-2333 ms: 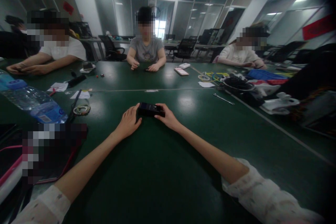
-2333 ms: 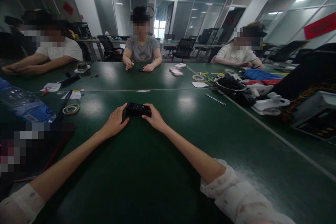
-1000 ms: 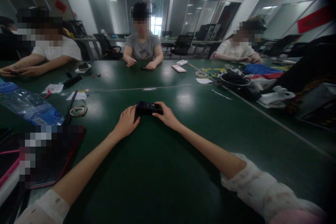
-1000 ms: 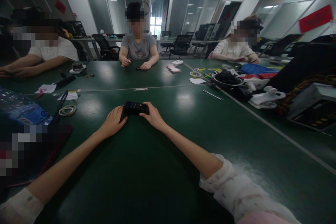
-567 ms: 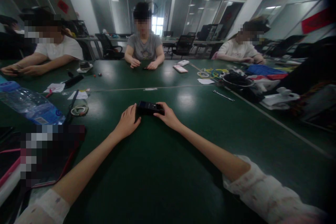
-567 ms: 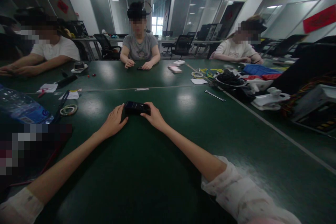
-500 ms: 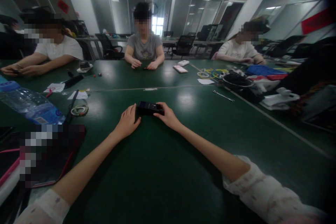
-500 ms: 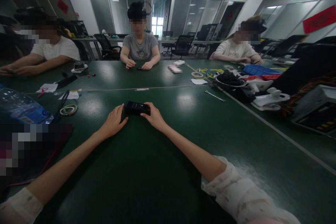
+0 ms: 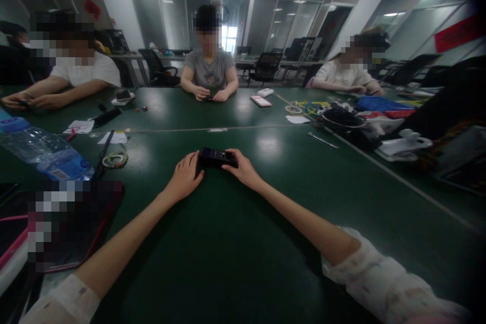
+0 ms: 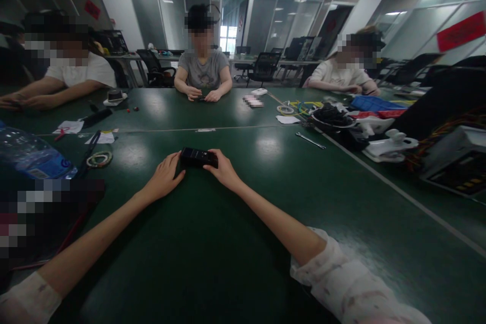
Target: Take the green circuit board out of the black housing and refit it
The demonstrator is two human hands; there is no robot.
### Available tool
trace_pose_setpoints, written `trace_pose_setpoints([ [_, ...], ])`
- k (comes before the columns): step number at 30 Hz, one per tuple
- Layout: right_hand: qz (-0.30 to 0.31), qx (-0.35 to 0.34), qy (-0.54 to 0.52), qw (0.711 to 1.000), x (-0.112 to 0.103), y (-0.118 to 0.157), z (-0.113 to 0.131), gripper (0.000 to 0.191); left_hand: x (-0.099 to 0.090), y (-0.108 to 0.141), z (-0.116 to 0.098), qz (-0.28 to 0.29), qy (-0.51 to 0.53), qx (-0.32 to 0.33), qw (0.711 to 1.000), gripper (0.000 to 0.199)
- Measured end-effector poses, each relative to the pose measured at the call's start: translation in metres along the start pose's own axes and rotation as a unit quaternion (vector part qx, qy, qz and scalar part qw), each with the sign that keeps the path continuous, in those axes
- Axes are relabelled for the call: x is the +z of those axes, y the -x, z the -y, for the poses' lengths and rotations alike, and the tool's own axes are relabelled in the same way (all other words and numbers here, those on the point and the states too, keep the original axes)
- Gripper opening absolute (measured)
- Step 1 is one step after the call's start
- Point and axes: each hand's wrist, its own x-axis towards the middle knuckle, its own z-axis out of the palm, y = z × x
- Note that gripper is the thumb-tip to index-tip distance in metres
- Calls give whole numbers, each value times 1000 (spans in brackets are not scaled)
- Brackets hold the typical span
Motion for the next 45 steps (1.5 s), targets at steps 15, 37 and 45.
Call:
trace_pose_setpoints([
  [15, 0, -9, -8, 1000, 1, 0, 2, 48, 0, -1, 0, 7, -11, 8, 1000, 54],
  [37, -241, -4, -26, 970, -3, -1, -3, 48, 1, 0, 3, 20, -25, 7, 999, 48],
  [45, -260, 61, 25, 963, -2, -6, -35, 48, 0, -1, 3, 29, -36, 7, 999, 47],
])
